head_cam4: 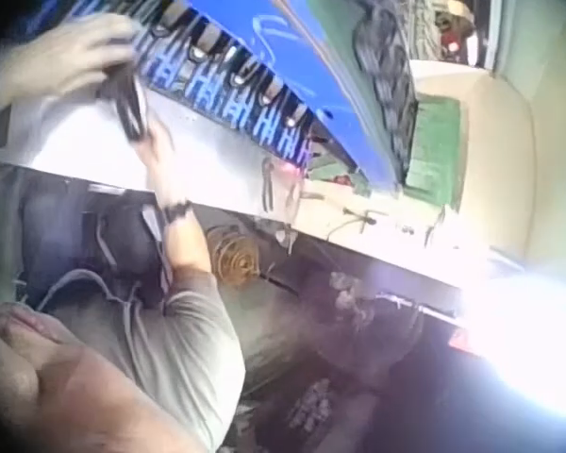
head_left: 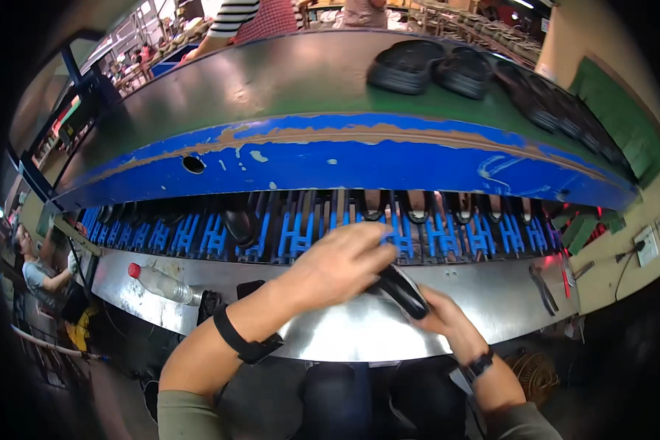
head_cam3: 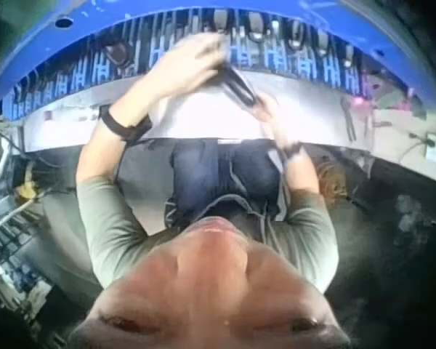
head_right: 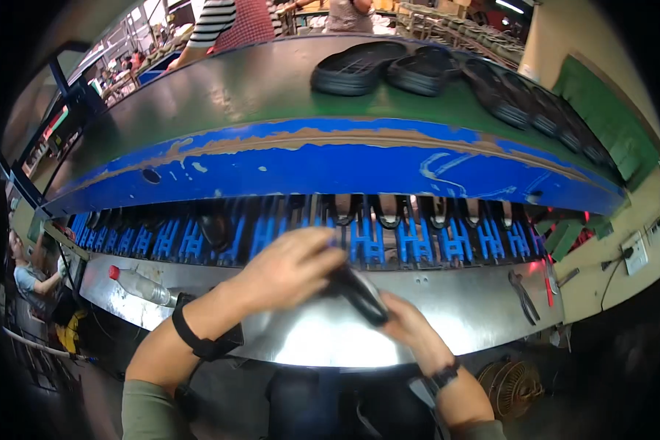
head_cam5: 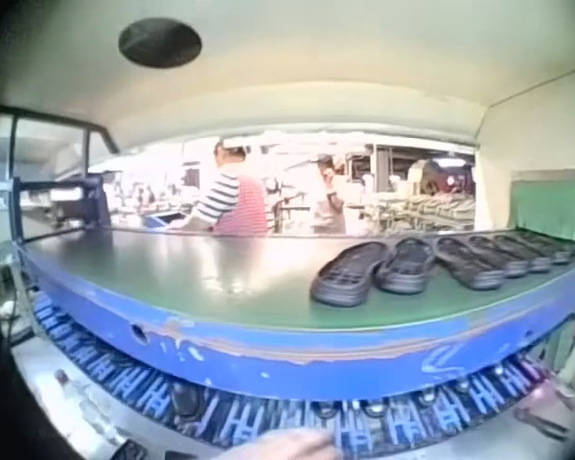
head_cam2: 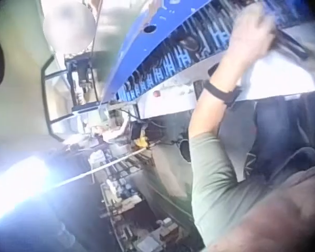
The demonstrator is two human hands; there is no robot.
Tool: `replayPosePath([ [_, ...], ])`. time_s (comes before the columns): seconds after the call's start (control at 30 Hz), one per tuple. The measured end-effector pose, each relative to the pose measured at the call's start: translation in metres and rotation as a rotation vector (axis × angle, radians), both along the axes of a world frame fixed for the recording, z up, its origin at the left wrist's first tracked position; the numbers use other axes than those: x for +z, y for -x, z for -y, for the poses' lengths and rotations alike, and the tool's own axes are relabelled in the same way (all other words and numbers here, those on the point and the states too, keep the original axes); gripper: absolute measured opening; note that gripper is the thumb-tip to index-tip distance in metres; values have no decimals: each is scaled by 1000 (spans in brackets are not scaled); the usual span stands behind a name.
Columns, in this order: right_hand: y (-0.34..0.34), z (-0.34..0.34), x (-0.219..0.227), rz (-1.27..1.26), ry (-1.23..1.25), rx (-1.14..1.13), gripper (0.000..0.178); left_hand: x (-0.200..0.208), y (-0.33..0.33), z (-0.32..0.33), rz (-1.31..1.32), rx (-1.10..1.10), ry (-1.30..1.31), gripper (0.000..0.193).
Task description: Manually assemble and check shoe components on a production line.
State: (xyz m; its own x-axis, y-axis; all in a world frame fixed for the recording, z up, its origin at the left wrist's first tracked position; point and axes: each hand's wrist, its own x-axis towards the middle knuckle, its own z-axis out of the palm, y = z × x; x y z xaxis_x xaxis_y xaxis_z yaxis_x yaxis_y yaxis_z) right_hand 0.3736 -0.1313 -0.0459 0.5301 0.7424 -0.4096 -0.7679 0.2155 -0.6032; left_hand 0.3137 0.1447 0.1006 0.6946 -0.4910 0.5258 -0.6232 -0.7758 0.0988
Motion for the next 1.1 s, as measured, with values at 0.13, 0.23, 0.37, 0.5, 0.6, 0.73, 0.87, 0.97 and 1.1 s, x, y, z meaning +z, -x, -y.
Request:
replayPosePath([
  [0.13, 85, 120, -7, 101, 327, -368, 63, 153, -45, 67, 325, 30, 31, 45],
  [0.23, 123, 143, 1, 900, 775, -253, 61, 202, -86, 30, -263, 621, -12, 42],
  [0.37, 119, 152, -29, 1259, 964, -321, 56, 196, -81, 3, -46, 535, -32, 34],
  [0.5, 98, 159, 29, 1583, 988, -419, 50, 207, 28, 73, -47, 359, 5, 22],
  [0.6, 101, 151, 105, 1829, 698, -811, 44, 162, 164, 147, -106, 383, -2, 21],
  [0.73, 134, 172, 145, 1654, 310, -766, 40, 19, 284, 236, -261, 69, -110, 31],
  [0.87, 177, 167, 101, 1194, 206, -495, 33, -128, 336, 247, -829, 533, 213, 22],
  [0.97, 210, 176, 61, 957, 160, -407, 33, -110, 324, 236, -1010, 323, 480, 18],
  [1.1, 225, 201, 60, 489, -245, -300, 47, -116, 280, 152, -46, 380, 195, 38],
])
